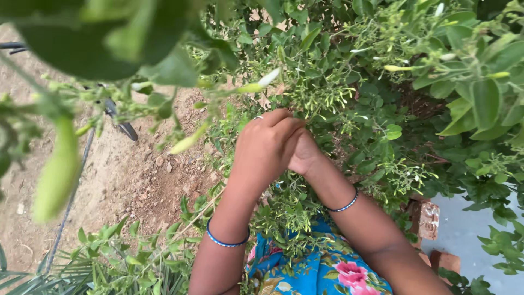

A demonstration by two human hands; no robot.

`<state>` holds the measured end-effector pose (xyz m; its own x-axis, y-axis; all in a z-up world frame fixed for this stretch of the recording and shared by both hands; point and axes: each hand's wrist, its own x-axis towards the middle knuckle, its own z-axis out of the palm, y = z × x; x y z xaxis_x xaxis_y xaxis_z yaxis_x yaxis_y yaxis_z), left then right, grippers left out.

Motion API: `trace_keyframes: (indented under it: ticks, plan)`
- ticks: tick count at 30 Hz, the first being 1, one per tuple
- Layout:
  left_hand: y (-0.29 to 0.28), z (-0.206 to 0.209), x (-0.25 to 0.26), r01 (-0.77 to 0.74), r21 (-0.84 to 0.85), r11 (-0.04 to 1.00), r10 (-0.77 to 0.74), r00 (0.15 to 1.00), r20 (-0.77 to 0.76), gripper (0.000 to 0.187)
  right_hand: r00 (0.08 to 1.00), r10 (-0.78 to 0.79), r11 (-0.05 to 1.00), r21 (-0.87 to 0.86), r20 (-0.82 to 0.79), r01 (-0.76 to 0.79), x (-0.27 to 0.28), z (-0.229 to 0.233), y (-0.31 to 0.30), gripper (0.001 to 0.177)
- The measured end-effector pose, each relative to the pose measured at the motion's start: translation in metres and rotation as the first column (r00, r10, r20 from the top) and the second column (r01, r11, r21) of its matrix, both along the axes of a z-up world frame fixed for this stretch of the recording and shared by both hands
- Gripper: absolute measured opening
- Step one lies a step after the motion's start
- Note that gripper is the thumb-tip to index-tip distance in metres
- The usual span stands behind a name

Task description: The person harvests small white flowers from a bush by hand, collecting them into their palm and then placing them onto a large green leaf.

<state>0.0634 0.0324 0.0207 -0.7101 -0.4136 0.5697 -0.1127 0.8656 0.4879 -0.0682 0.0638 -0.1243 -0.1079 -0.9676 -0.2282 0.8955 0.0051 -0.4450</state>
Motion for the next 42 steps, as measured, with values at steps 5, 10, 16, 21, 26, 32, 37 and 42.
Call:
trace_keyframes:
  ticks: [5, 10, 16, 21, 26, 32, 37, 42]
  plan:
    - [0.028, -0.004, -0.03, 0.025, 0.122, 0.992, -0.018, 0.998, -0.061, 0.013, 1.0, 0.003, 1.0, -0.023, 0.029, -0.002, 0.006, 0.017, 0.008, 0.032]
    - [0.04, -0.011, -0.049, -0.006, -0.105, 0.994, -0.016, 0.979, -0.202, 0.015, 0.998, 0.016, 0.998, -0.063, 0.058, -0.012, 0.001, 0.013, 0.007, 0.034]
    - [0.031, 0.003, -0.07, -0.265, -0.441, 0.857, 0.137, 0.944, -0.3, 0.022, 0.998, 0.026, 0.997, -0.075, 0.061, -0.021, -0.006, 0.004, 0.011, 0.037]
    - [0.03, 0.004, -0.072, -0.299, -0.572, 0.764, 0.203, 0.952, -0.228, 0.008, 0.998, 0.035, 0.992, -0.121, 0.053, -0.029, -0.006, 0.003, 0.009, 0.039]
    - [0.036, 0.007, -0.033, -0.273, -0.475, 0.837, 0.128, 0.941, -0.314, 0.018, 0.996, 0.045, 0.996, -0.085, 0.081, -0.038, 0.001, 0.007, 0.01, 0.042]
    - [0.02, 0.001, 0.005, -0.214, -0.161, 0.964, 0.153, 0.933, -0.324, 0.015, 0.995, 0.078, 0.997, -0.019, 0.068, -0.077, -0.009, -0.01, 0.002, 0.043]
    - [0.003, -0.016, 0.013, -0.069, -0.099, 0.993, 0.064, 0.996, -0.054, 0.012, 0.997, 0.057, 0.995, -0.086, 0.046, -0.053, -0.007, -0.014, 0.005, 0.04]
    - [0.009, -0.015, 0.0, -0.207, -0.171, 0.963, 0.202, 0.978, -0.046, 0.021, 0.997, 0.069, 0.996, -0.045, -0.036, -0.07, 0.0, 0.015, 0.003, 0.043]
